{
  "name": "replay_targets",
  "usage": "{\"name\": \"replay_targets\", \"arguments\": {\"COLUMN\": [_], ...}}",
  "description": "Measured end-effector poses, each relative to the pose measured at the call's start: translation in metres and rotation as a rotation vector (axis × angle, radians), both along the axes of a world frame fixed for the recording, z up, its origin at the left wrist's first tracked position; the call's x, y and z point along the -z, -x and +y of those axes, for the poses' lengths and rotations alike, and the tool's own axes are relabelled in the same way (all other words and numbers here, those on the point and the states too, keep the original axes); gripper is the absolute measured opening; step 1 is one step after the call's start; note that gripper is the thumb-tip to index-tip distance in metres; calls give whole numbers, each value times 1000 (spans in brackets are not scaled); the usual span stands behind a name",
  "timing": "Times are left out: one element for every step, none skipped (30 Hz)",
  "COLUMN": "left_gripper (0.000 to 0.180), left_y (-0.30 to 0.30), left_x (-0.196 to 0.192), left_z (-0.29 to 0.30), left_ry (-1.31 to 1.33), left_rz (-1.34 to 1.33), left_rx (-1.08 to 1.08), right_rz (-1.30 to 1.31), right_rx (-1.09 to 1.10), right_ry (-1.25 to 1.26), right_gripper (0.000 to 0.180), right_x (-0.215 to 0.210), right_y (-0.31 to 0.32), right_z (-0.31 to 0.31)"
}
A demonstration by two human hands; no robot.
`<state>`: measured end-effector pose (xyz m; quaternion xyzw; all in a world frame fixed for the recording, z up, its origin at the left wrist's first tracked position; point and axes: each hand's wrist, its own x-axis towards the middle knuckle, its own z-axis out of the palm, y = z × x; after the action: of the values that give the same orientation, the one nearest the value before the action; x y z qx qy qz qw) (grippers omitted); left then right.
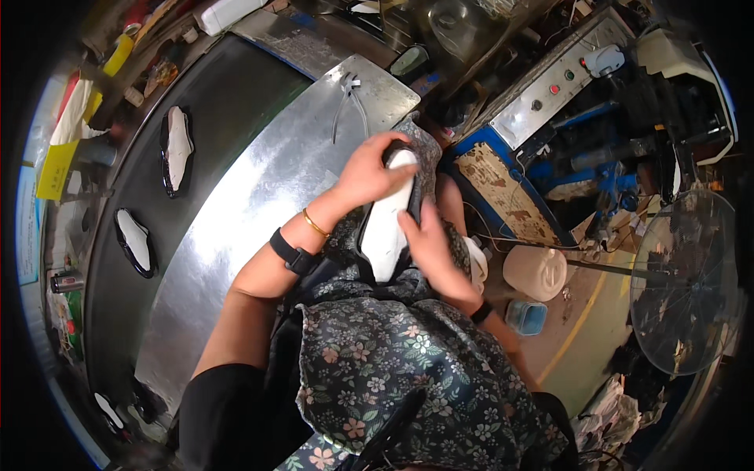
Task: Manually trim and inspect shoes on an industrial production line.
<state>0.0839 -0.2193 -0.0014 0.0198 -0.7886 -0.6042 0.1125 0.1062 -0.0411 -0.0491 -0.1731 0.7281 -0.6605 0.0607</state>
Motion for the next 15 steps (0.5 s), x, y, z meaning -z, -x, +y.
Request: {"name": "replay_targets", "arguments": {"left_gripper": [44, 41, 37, 38, 39, 42, 42, 43, 44, 45, 43, 42, 41, 41, 41], "left_y": [8, 12, 13, 11, 12, 8, 2, -9, -17, -24, -28, -31, -34, -33, -31], "left_x": [15, 33, 24, 13, 3, 2, 7, 15, 23, 28, 31, 28, 23, 23, 23], "left_z": [-5, -12, -14, -17, -16, -19, -19, -16, -10, -5, 1, 2, 2, 3, 1], "left_ry": [-25, -98, -81, -223, -362, -581, -576, -632, -688, -722, -805, -830, -853, -858, -849], "left_rz": [-77, -85, -129, -196, -258, -282, -293, -306, -318, -310, -298, -319, -343, -355, -356], "left_rx": [-45, -4, 23, -7, -27, 7, 13, -21, -46, -43, 0, -16, -33, -26, -17], "right_rz": [-65, -96, -136, -87, -187, -270, -348, -598, -840, -1011, -821, -857, -895, -909, -917], "right_rx": [-48, -129, -188, -215, -267, -325, -377, -363, -335, -334, -188, -195, -202, -273, -267], "right_ry": [-125, -223, -318, -359, -308, -203, -92, 69, 236, 254, 17, -56, -127, -264, -262], "right_gripper": [32, 29, 26, 21, 20, 24, 29, 36, 44, 59, 64, 64, 65, 68, 68], "right_x": [22, 11, -12, -40, -21, -30, -40, -35, -23, 7, 25, 21, 6, -11, -13], "right_y": [-8, 2, 17, 24, 44, 49, 52, 55, 58, 59, 33, 23, 17, 22, 30], "right_z": [11, 15, 17, 10, 18, 20, 22, 31, 41, 49, 24, 13, 7, 6, 5]}}
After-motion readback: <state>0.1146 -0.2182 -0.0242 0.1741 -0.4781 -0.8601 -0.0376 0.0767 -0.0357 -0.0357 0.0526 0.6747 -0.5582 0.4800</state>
